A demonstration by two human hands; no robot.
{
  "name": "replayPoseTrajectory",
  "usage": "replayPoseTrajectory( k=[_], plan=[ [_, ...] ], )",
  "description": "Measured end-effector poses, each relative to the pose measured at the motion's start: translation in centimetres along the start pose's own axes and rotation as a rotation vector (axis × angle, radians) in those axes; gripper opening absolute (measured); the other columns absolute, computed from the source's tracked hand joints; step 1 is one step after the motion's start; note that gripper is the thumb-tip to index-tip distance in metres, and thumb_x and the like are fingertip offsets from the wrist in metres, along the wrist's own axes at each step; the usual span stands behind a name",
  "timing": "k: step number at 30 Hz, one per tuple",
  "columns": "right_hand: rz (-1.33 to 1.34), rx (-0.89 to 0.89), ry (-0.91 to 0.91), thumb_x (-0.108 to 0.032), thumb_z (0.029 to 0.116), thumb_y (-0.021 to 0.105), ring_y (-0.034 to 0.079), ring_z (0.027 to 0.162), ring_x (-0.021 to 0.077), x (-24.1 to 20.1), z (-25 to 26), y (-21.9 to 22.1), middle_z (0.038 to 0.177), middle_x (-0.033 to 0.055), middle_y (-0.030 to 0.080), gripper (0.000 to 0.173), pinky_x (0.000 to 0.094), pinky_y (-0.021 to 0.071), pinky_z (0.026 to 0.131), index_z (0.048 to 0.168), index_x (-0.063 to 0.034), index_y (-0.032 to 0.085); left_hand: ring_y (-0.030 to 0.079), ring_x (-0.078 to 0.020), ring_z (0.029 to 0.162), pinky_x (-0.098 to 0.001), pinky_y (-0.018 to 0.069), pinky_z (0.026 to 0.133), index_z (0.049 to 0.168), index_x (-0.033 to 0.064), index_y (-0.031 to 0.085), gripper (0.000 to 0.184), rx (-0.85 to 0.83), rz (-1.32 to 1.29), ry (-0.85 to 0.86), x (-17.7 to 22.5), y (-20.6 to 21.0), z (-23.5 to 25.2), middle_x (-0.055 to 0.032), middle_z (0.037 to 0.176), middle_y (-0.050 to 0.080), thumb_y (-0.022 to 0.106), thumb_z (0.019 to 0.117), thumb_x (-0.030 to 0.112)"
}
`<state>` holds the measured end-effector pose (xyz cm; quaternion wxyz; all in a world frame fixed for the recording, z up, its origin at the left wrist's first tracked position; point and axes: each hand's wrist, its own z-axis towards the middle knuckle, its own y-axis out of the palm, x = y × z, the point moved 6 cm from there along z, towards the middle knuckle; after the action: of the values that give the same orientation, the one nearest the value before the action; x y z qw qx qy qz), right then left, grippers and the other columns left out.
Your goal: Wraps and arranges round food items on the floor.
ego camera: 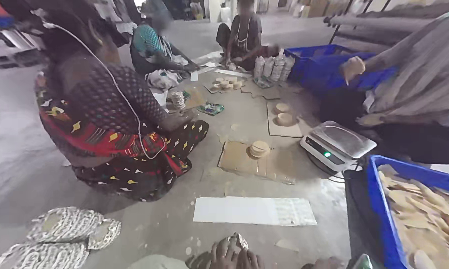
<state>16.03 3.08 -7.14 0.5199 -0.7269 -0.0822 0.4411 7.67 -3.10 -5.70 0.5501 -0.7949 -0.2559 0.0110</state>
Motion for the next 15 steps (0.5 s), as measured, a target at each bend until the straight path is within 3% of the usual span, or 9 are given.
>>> replayPoseTrajectory(
  k=[1,3,6,10,13,15],
  plan=[
    [0.079,0.026,0.023,-0.002,0.0893,0.067,0.066,0.109,0.0482,0.5,1.0,-0.4,0.112,0.0282,0.071,0.025,0.0589,0.0535,0.093,0.112,0.0050,0.075,0.042,-0.0426,0.145,-0.0699,0.0274,0.114,0.131,0.0057,0.069,0.036,0.019,-0.003,0.002,0.0,0.3,-0.1,-0.0148,0.158,0.046,0.053,0.0997,0.000],
    [0.250,-0.046,0.103,-0.005,0.0929,0.067,0.064,0.116,0.0434,2.0,4.5,-0.6,0.116,0.0253,0.070,0.023,0.0554,0.0496,0.102,0.113,0.0012,0.074,0.044,-0.0418,0.144,-0.0695,0.0298,0.113,0.124,0.0050,0.073,0.030,0.072,0.003,0.022,-0.1,0.6,0.2,-0.0140,0.155,0.050,0.056,0.0988,0.002],
    [0.397,-0.100,0.195,-0.011,0.0933,0.071,0.068,0.108,0.0349,3.1,7.8,0.0,0.109,0.0198,0.073,0.020,0.0517,0.0517,0.099,0.109,0.0010,0.075,0.037,-0.0455,0.147,-0.0715,0.0247,0.115,0.136,0.0079,0.066,0.039,-0.005,0.003,0.012,-0.8,0.0,0.8,-0.0188,0.158,0.045,0.055,0.0994,0.001],
    [0.483,-0.035,0.305,-0.014,0.0899,0.078,0.073,0.095,0.0296,4.0,7.5,0.9,0.104,0.0164,0.075,0.045,0.0483,0.0565,0.091,0.131,0.0006,0.065,0.036,-0.0444,0.148,-0.0694,0.0233,0.116,0.140,0.0151,0.064,0.045,-0.055,0.037,-0.019,-2.1,-0.6,1.7,-0.0198,0.158,0.043,0.058,0.0980,0.000],
    [0.423,-0.038,0.297,-0.012,0.0908,0.075,0.071,0.100,0.0319,3.3,7.4,0.7,0.108,0.0185,0.073,0.021,0.0494,0.0548,0.094,0.108,0.0000,0.077,0.036,-0.0456,0.147,-0.0681,0.0243,0.117,0.138,0.0130,0.065,0.044,-0.059,0.031,0.002,-2.1,-0.5,1.9,-0.0208,0.158,0.044,0.056,0.0983,-0.003],
    [0.292,-0.028,0.207,-0.008,0.0916,0.071,0.070,0.100,0.0367,2.5,7.0,0.5,0.105,0.0213,0.073,0.016,0.0525,0.0549,0.092,0.103,0.0006,0.078,0.037,-0.0452,0.147,-0.0652,0.0266,0.118,0.134,0.0117,0.068,0.040,-0.044,0.023,0.031,-2.4,-0.7,1.8,-0.0217,0.157,0.045,0.055,0.0984,-0.002]
  ],
)
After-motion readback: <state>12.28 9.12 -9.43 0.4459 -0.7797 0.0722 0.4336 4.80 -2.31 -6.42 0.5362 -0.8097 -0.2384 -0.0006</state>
